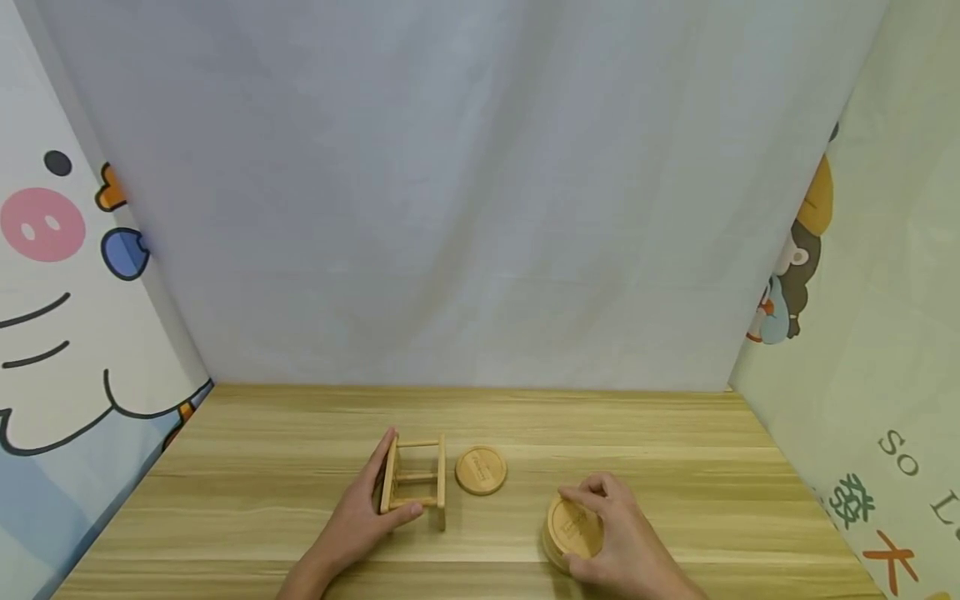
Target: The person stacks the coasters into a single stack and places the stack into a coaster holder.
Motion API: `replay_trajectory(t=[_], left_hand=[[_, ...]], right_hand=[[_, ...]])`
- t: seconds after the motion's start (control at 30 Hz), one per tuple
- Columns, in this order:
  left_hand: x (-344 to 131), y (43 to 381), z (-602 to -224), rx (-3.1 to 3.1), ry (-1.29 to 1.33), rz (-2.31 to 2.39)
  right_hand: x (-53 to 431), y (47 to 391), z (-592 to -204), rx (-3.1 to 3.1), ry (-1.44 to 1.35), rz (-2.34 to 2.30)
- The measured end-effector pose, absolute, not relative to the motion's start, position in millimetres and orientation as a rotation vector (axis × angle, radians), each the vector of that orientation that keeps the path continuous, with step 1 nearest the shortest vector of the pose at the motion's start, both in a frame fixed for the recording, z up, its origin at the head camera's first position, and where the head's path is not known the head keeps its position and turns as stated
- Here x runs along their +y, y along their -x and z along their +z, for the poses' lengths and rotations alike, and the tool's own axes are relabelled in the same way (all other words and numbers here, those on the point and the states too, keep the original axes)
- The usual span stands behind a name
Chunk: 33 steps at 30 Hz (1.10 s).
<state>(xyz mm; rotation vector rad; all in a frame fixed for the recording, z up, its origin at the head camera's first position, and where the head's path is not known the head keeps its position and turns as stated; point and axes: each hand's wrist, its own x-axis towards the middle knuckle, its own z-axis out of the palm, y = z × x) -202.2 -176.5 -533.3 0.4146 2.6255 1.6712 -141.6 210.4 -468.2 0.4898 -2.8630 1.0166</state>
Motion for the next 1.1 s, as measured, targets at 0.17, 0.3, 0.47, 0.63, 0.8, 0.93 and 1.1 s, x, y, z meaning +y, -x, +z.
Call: replay_trajectory(t=[0.17,0.3,0.47,0.63,0.8,0.93,1.1], left_hand=[[-176.6,201.9,-533.3,2.614,-0.415,1.679],[-176.8,202.0,-533.2,2.615,-0.407,1.668],[-176.7,202.2,-533.2,2.599,-0.399,1.671],[-176.4,202.4,-533.2,2.593,-0.393,1.677],[-176.2,202.7,-533.2,2.602,-0.394,1.671],[-176.4,202.7,-533.7,2.604,-0.393,1.674],[-176.6,202.8,-534.4,2.618,-0.397,1.664]], right_hand=[[209.9,143.2,-469.0,-2.872,-0.493,1.006],[211.3,142.7,-469.7,-2.867,-0.506,1.001],[212.5,141.5,-469.9,-2.881,-0.505,1.007],[213.3,142.3,-469.2,-2.889,-0.511,0.996],[213.2,143.5,-467.4,-2.899,-0.521,1.007],[213.9,142.6,-466.3,-2.902,-0.54,1.026],[214.6,142.3,-465.4,-2.911,-0.542,1.035]])
